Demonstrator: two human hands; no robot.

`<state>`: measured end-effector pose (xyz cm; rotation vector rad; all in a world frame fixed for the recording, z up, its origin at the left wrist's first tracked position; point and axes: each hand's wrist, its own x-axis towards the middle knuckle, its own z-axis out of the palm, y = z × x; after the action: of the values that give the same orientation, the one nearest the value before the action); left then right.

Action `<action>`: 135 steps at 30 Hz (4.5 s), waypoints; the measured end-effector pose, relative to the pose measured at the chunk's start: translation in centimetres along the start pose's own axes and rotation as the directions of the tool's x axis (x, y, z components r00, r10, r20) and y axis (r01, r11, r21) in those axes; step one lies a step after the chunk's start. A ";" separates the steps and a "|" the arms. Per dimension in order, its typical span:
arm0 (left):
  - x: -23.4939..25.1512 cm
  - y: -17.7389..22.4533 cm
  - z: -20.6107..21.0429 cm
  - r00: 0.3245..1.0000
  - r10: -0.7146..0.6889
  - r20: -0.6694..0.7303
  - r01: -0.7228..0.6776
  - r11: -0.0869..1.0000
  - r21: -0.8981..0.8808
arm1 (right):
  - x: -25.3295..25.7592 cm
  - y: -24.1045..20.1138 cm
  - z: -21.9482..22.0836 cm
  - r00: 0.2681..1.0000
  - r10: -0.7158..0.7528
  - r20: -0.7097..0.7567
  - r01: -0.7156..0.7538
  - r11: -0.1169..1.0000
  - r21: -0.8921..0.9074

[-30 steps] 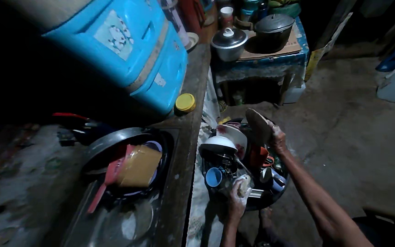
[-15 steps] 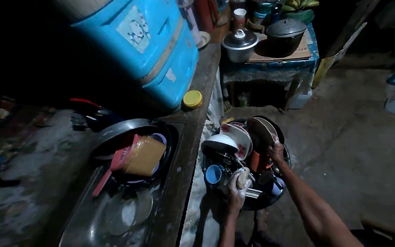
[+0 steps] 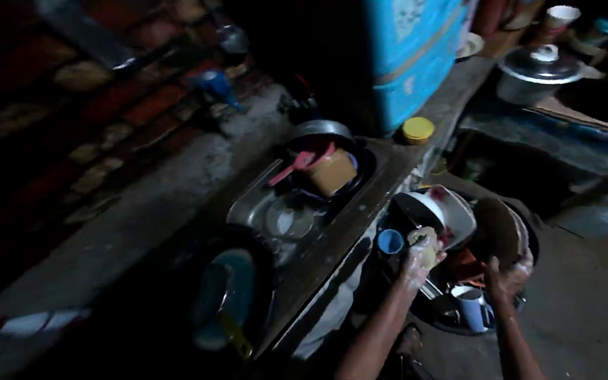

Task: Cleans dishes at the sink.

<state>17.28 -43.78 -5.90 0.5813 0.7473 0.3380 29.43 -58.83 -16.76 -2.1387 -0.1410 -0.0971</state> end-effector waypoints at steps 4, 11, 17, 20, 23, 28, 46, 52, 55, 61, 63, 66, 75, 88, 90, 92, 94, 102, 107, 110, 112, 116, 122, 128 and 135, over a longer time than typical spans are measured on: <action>-3.9 6.6 -0.2 0.996 0.084 0.005 -0.081 0.979 -0.185 | -2.9 -6.2 2.1 0.942 -0.335 0.003 0.335 0.942 0.028; -16.4 21.6 -5.7 0.857 0.511 -0.074 -0.516 0.844 -0.148 | -10.4 -25.0 6.7 0.609 -0.780 0.140 0.671 0.602 0.432; -23.8 30.9 -15.9 0.659 0.702 -0.271 -0.707 0.701 0.096 | -22.8 -39.1 11.3 -0.129 -0.738 0.662 0.577 0.487 0.655; -25.8 33.0 -19.3 0.588 0.713 -0.381 -0.738 0.666 0.107 | -28.6 -43.8 16.5 -0.299 -0.253 0.920 0.782 0.488 0.389; -27.0 33.7 -21.8 0.538 0.730 -0.422 -0.770 0.629 0.106 | -32.0 -44.8 20.9 -0.221 -0.071 0.973 0.851 0.473 0.228; -28.0 34.0 -24.4 0.498 0.744 -0.446 -0.805 0.588 0.081 | -31.8 -43.1 23.8 -0.257 -0.162 0.953 0.758 0.578 0.303; -27.1 34.2 -26.9 0.547 0.677 -0.492 -0.757 0.651 0.055 | -30.8 -44.5 22.0 -0.055 -0.266 0.962 0.172 0.947 0.272; -27.2 34.3 -27.7 0.514 0.690 -0.510 -0.764 0.639 0.094 | -30.6 -49.6 17.9 -0.096 -0.315 0.944 0.489 0.812 0.320; -27.8 34.7 -27.8 0.459 0.719 -0.523 -0.787 0.601 0.136 | -30.4 -51.1 15.7 -0.116 -0.328 0.938 0.576 0.747 0.333; -29.3 35.9 -29.3 0.387 0.754 -0.530 -0.829 0.537 0.159 | -29.6 -52.5 12.9 -0.177 -0.455 0.873 0.624 0.634 0.457; -29.6 36.2 -29.9 0.376 0.768 -0.519 -0.843 0.516 0.154 | -29.4 -52.6 12.2 -0.204 -0.534 0.820 0.627 0.573 0.528; -29.7 36.6 -31.2 0.371 0.798 -0.474 -0.858 0.490 0.153 | -28.5 -52.5 10.7 -0.175 -0.655 0.735 0.606 0.516 0.605; -25.9 39.4 -30.1 0.586 0.744 -0.320 -0.752 0.647 0.128 | -19.2 -48.3 11.8 0.521 -0.695 0.495 0.193 0.661 0.726; -0.3 39.3 -18.0 0.909 0.169 -0.380 0.395 -0.062 0.917 | -6.0 -36.0 11.4 0.850 0.279 0.447 -0.523 0.550 0.651; 2.2 36.6 -18.4 0.870 0.218 -0.441 0.462 -0.052 0.885 | -4.2 -33.2 10.3 0.868 0.263 0.421 -0.490 0.589 0.642; 3.7 33.8 -19.0 0.846 0.283 -0.452 0.469 0.011 0.883 | -2.5 -30.6 9.0 0.887 0.252 0.386 -0.460 0.534 0.709; 4.7 31.4 -19.7 0.841 0.308 -0.445 0.458 0.034 0.888 | -1.5 -28.6 6.3 0.901 0.253 0.352 -0.433 0.504 0.748; 5.1 26.7 -21.4 0.727 0.278 -0.627 0.606 0.167 0.777 | 2.0 -19.9 -2.4 0.922 0.330 0.204 -0.370 0.586 0.721; 9.3 24.4 -27.9 0.632 0.468 -0.617 0.593 0.221 0.774 | 2.8 -16.0 -4.5 0.944 0.246 0.222 -0.325 0.554 0.767; 8.5 23.5 -26.7 0.573 0.594 -0.564 0.556 0.223 0.801 | 2.5 -15.7 -4.5 0.944 0.253 0.212 -0.325 0.592 0.738; 7.3 25.2 -23.8 0.630 0.455 -0.629 0.613 0.204 0.763 | 2.6 -15.2 -4.3 0.942 0.244 0.229 -0.333 0.601 0.727; 7.5 25.2 -22.7 0.671 0.357 -0.650 0.622 0.206 0.755 | 2.8 -15.1 -4.6 0.944 0.206 0.257 -0.329 0.571 0.752; 8.3 23.6 -23.0 0.587 0.560 -0.585 0.608 0.171 0.775 | 1.9 -16.1 -4.5 0.932 0.293 0.211 -0.350 0.588 0.729; 6.9 23.6 -26.1 0.417 0.663 -0.622 -0.303 0.747 0.592 | 1.1 -15.8 -3.3 0.877 0.437 0.201 -0.472 0.700 0.536; 1.6 20.1 -12.3 0.718 0.696 0.004 -0.695 0.718 -0.017 | -0.4 -13.2 -1.4 0.850 0.446 0.280 -0.521 0.639 0.565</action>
<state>7.87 -22.55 -1.82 0.8443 0.4841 1.0471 27.15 -52.97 -5.07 -1.4358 0.3127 0.3550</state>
